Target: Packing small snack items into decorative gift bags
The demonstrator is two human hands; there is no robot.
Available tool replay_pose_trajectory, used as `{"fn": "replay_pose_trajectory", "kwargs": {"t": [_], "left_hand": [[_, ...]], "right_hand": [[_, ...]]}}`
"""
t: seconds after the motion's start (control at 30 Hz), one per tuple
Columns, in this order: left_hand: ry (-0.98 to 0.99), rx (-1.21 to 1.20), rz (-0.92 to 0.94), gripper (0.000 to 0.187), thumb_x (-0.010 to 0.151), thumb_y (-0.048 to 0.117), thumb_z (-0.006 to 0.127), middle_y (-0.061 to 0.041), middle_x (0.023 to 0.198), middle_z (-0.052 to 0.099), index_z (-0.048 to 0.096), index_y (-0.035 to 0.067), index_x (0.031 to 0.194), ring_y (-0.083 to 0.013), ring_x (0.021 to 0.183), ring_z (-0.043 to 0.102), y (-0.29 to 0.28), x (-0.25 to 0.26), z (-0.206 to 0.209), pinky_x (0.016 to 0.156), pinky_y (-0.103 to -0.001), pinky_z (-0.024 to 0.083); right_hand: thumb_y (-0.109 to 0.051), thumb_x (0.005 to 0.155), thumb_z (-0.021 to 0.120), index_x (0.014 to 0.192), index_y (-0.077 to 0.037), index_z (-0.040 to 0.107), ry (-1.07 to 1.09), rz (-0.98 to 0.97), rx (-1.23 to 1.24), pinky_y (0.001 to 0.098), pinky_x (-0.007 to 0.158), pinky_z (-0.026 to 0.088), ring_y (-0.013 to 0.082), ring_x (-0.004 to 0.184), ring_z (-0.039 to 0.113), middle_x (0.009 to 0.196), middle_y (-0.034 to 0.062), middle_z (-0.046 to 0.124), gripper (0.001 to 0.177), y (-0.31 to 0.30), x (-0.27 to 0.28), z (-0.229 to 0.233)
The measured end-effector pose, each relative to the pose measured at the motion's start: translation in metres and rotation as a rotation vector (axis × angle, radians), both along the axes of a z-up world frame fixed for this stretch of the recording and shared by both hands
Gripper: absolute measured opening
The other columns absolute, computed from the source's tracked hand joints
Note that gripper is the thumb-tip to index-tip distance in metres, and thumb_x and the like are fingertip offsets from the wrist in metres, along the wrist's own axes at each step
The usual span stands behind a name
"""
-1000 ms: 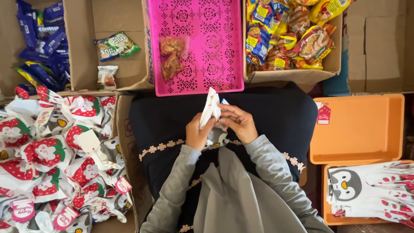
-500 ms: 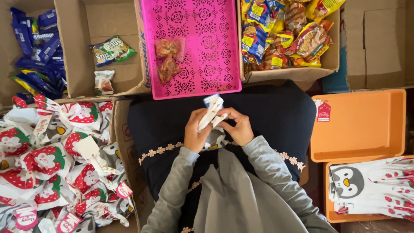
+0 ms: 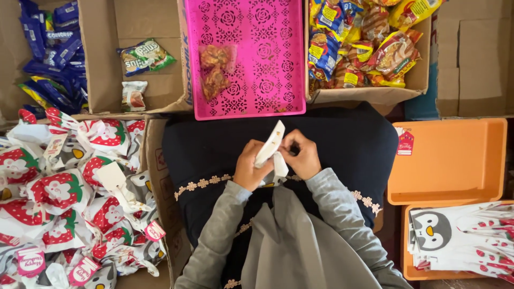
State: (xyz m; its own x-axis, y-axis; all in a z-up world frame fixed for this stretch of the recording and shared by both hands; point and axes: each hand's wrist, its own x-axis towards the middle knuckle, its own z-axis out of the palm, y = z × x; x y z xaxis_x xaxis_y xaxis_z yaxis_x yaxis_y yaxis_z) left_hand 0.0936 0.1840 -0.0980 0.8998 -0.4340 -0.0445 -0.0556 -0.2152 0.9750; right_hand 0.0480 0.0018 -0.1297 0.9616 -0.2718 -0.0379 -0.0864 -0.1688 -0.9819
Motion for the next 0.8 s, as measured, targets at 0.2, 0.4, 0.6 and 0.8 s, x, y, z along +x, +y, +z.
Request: {"fn": "replay_pose_trajectory", "kwargs": {"t": [0.2, 0.4, 0.6, 0.8], "left_hand": [[-0.237, 0.138, -0.105, 0.011, 0.085, 0.015, 0.076, -0.008, 0.099, 0.066, 0.069, 0.007, 0.088, -0.0325, 0.091, 0.066, -0.002, 0.000, -0.013, 0.076, -0.038, 0.054], [-0.122, 0.153, -0.025, 0.022, 0.081, 0.028, 0.080, -0.012, 0.086, 0.065, 0.068, 0.013, 0.093, -0.0366, 0.079, 0.066, 0.010, -0.003, -0.065, 0.067, -0.044, 0.053], [-0.028, 0.096, -0.002, 0.016, 0.087, 0.024, 0.074, -0.015, 0.085, 0.065, 0.069, 0.012, 0.096, -0.0372, 0.080, 0.067, 0.018, 0.006, -0.030, 0.073, -0.043, 0.053], [-0.268, 0.016, -0.110, 0.017, 0.088, 0.024, 0.071, -0.004, 0.099, 0.071, 0.074, 0.015, 0.102, -0.0274, 0.091, 0.066, 0.011, -0.009, -0.032, 0.083, -0.036, 0.054]], "right_hand": [[0.001, 0.084, 0.072, 0.110, -0.010, 0.079, 0.080, -0.128, 0.105, 0.0273, 0.066, 0.053, 0.0117, 0.072, 0.057, 0.085, 0.0058, 0.064, 0.029, 0.006, -0.005, -0.007], [0.003, 0.085, 0.070, 0.098, -0.003, 0.080, 0.128, 0.057, 0.257, 0.0248, 0.066, 0.052, 0.0122, 0.076, 0.058, 0.085, 0.0092, 0.067, 0.017, -0.004, 0.002, -0.023], [0.003, 0.084, 0.079, 0.100, 0.001, 0.075, 0.208, 0.293, 0.403, 0.0281, 0.070, 0.058, 0.0145, 0.080, 0.064, 0.092, 0.0098, 0.069, 0.016, 0.001, -0.001, -0.035], [-0.005, 0.094, 0.072, 0.099, -0.002, 0.072, 0.222, 0.006, 0.385, 0.0179, 0.053, 0.048, 0.0064, 0.064, 0.059, 0.076, 0.0041, 0.068, 0.006, -0.011, 0.001, -0.071]]}}
